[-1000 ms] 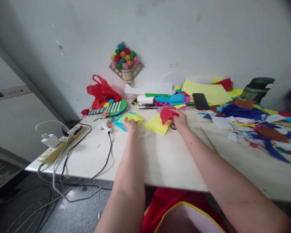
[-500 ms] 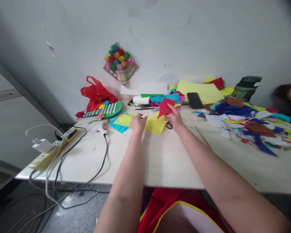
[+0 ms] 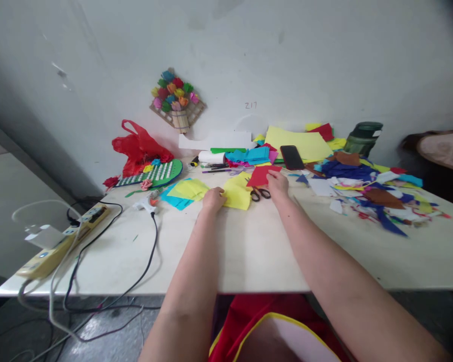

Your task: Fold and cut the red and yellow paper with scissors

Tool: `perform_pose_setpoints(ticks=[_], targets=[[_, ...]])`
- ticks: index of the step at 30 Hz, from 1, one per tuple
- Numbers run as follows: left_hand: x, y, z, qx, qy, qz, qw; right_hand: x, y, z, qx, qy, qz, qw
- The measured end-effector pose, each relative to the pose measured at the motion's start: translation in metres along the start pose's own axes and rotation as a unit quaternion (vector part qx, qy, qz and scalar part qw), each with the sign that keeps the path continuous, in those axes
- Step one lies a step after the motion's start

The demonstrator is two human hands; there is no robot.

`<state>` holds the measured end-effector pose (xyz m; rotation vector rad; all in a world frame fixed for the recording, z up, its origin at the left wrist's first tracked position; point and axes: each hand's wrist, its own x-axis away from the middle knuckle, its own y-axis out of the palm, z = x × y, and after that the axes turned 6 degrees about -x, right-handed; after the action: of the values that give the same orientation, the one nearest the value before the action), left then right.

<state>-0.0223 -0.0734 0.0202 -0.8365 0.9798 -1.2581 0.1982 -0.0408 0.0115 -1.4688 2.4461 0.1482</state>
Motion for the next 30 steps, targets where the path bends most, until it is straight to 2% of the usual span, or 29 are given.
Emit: perform_pose_setpoints(ticks=[4, 6, 10, 13, 16, 19, 24, 30], targets=[[0.0, 0.0, 0.001, -0.007, 0.006, 0.009, 1.0, 0.001, -0.003, 0.001, 0.157, 0.013, 0.009, 0.988], [0.0, 0.0, 0.001, -0.01, 0.008, 0.022, 1.0, 0.006, -0.002, -0.004, 0.212, 0.004, -0.021, 0.977], [0.001, -0.003, 0.004, -0.004, -0.006, 0.085, 0.996, 0.017, 0.006, -0.014, 0.305, -0.027, -0.106, 0.946], [0.003, -0.006, 0.007, 0.024, -0.025, 0.121, 0.992, 0.026, 0.012, -0.018, 0.373, -0.062, -0.167, 0.911], [0.003, -0.004, 0.007, 0.076, -0.033, 0.125, 0.989, 0.032, 0.017, -0.021, 0.434, -0.074, -0.196, 0.876], [0.001, 0.002, 0.006, 0.116, -0.029, 0.122, 0.985, 0.036, 0.018, -0.023, 0.465, -0.07, -0.196, 0.861], [0.0, 0.009, 0.005, 0.131, -0.003, 0.137, 0.982, 0.037, 0.018, -0.023, 0.484, -0.067, -0.177, 0.854], [0.001, 0.009, 0.003, 0.124, -0.004, 0.155, 0.98, 0.031, 0.01, -0.017, 0.495, -0.028, -0.089, 0.864]])
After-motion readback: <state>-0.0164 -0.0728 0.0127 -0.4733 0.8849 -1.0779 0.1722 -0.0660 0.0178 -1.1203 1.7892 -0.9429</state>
